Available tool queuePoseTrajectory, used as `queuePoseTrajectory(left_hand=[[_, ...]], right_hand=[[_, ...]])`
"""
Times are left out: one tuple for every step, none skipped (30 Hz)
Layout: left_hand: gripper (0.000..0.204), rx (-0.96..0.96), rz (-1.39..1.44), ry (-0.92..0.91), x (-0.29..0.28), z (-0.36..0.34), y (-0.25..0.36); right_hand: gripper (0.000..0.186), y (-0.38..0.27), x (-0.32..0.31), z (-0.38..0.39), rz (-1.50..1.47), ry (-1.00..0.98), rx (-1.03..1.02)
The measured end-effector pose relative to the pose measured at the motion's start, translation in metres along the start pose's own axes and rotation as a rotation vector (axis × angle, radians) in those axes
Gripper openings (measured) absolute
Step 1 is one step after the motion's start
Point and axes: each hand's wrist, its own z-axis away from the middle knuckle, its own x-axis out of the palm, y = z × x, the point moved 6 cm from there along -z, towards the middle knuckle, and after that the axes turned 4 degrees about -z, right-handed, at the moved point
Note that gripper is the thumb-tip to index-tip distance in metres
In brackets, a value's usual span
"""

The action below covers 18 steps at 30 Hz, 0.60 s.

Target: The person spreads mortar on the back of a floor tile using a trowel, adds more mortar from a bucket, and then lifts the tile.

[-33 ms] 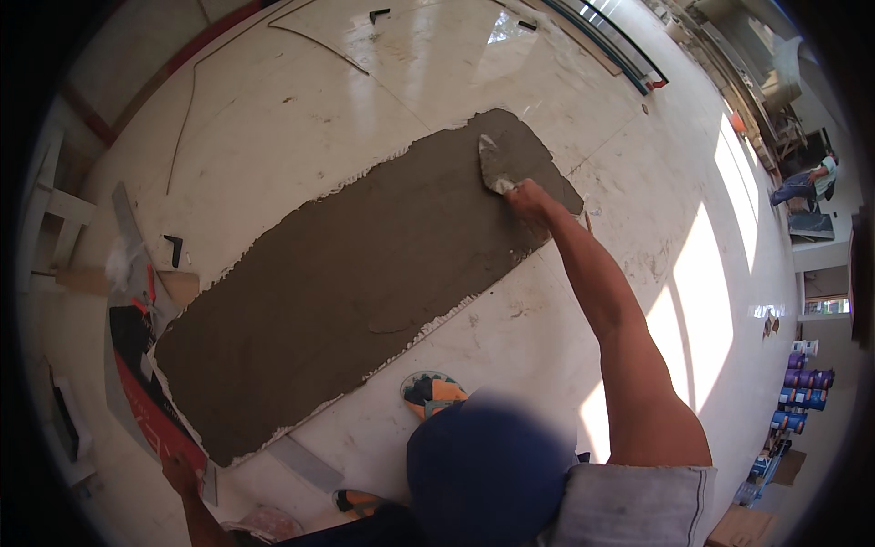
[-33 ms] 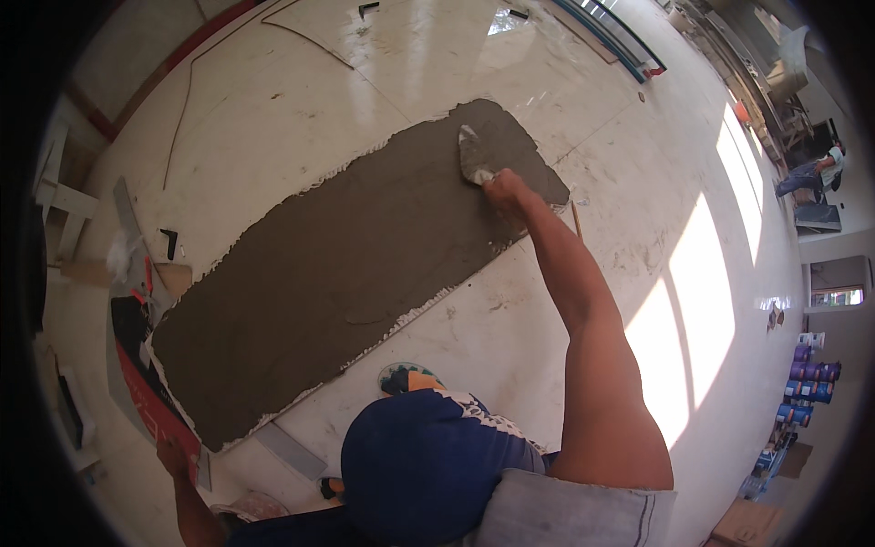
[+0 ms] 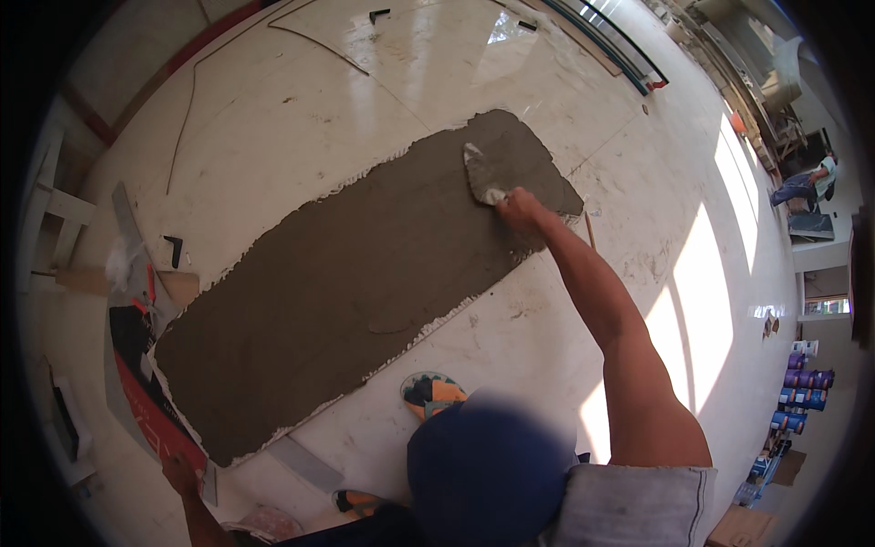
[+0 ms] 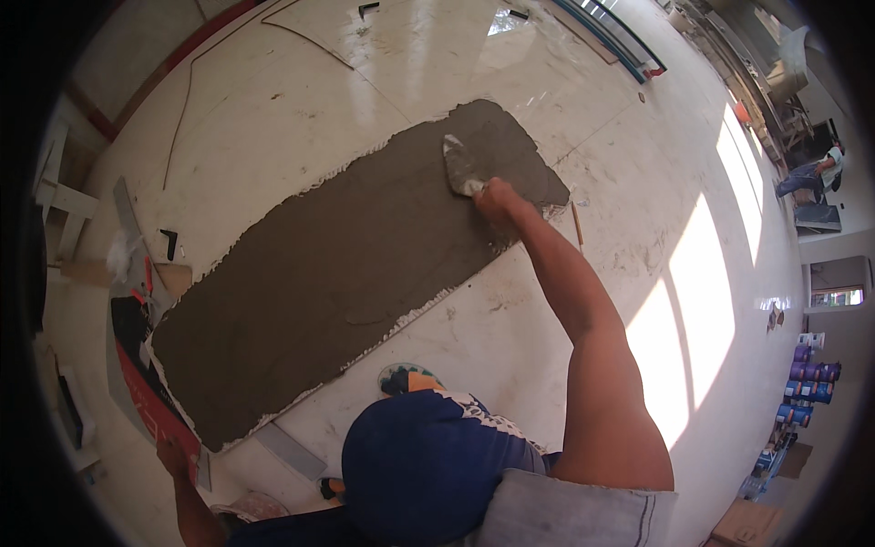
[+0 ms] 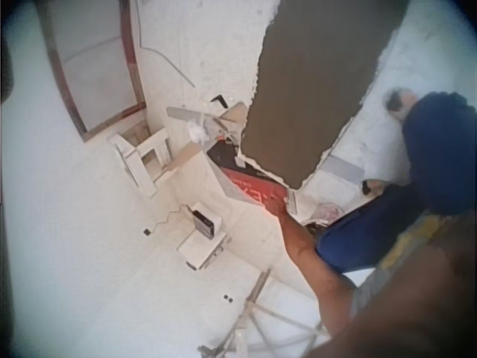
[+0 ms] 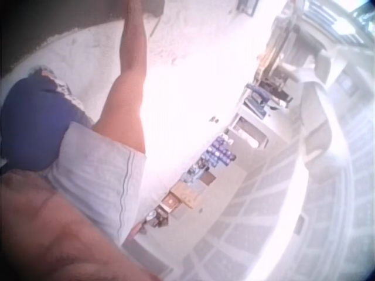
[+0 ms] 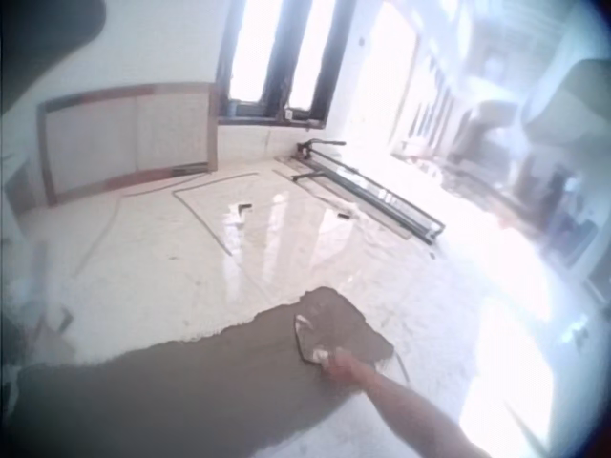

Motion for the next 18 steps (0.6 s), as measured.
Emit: queuePoseTrajectory(left_hand=[[0.047, -0.011, -0.044, -0.004, -0.014, 0.006, -0.015], [0.046, -0.014, -0.078, 0.022, -0.025, 0.010, -0.026], [0.045, -0.002, -0.095, 0.045, -0.027, 0.008, -0.027], [0.045, 0.022, -0.101, 0.066, -0.023, 0.002, -0.023], [0.044, 0.045, -0.104, 0.044, -0.015, -0.004, -0.018], [0.044, 0.065, -0.113, 0.023, -0.011, -0.008, -0.016], [0.044, 0.081, -0.128, 0.004, -0.011, -0.011, -0.018], [0.044, 0.065, -0.128, -0.020, -0.008, -0.013, -0.020], [0.044, 0.048, -0.133, -0.045, -0.008, -0.015, -0.024], [0.045, 0.034, -0.130, -0.071, -0.004, -0.018, -0.022], [0.045, 0.015, -0.069, -0.061, 0.003, -0.015, -0.014], [0.046, -0.009, -0.014, -0.056, 0.005, -0.004, -0.008], [0.046, -0.036, 0.033, -0.042, -0.001, 0.002, -0.009], [0.045, -0.029, -0.017, -0.058, -0.004, 0.003, -0.010], [0.045, -0.026, -0.077, -0.074, -0.010, 0.008, -0.019], [0.044, -0.022, -0.132, -0.091, -0.013, 0.013, -0.026], [0.044, -0.039, -0.175, -0.088, -0.021, 0.018, -0.039], [0.044, -0.045, -0.205, -0.086, -0.021, 0.019, -0.046]], right_hand=[[0.039, -0.044, 0.030, 0.019, 0.018, -0.036, -0.078], [0.038, -0.090, 0.048, 0.045, 0.040, -0.059, -0.154], [0.038, -0.111, 0.056, 0.068, -0.054, -0.094, -0.107], [0.039, -0.116, 0.057, 0.082, 0.021, -0.107, -0.135], [0.039, -0.116, 0.059, 0.094, 0.097, -0.126, -0.155], [0.039, -0.115, 0.062, 0.100, 0.169, -0.148, -0.181], [0.042, -0.098, 0.057, 0.094, 0.155, -0.062, -0.174], [0.043, -0.075, 0.047, 0.087, 0.120, 0.035, -0.139], [0.043, -0.048, 0.039, 0.079, 0.083, 0.128, -0.103], [0.043, -0.012, 0.033, 0.071, 0.073, 0.163, -0.048], [0.042, 0.020, 0.019, 0.065, 0.077, 0.200, 0.004], [0.042, 0.044, 0.004, 0.067, 0.063, 0.212, 0.110], [0.041, 0.064, -0.008, 0.071, 0.040, 0.226, 0.209], [0.041, 0.088, -0.023, 0.076, 0.027, 0.260, 0.304], [0.040, 0.099, -0.031, 0.081, 0.009, 0.286, 0.392], [0.040, 0.107, -0.032, 0.084, -0.072, 0.257, 0.450], [0.040, 0.106, -0.030, 0.089, -0.158, 0.221, 0.504], [0.040, 0.114, -0.033, 0.099, -0.238, 0.195, 0.567]])
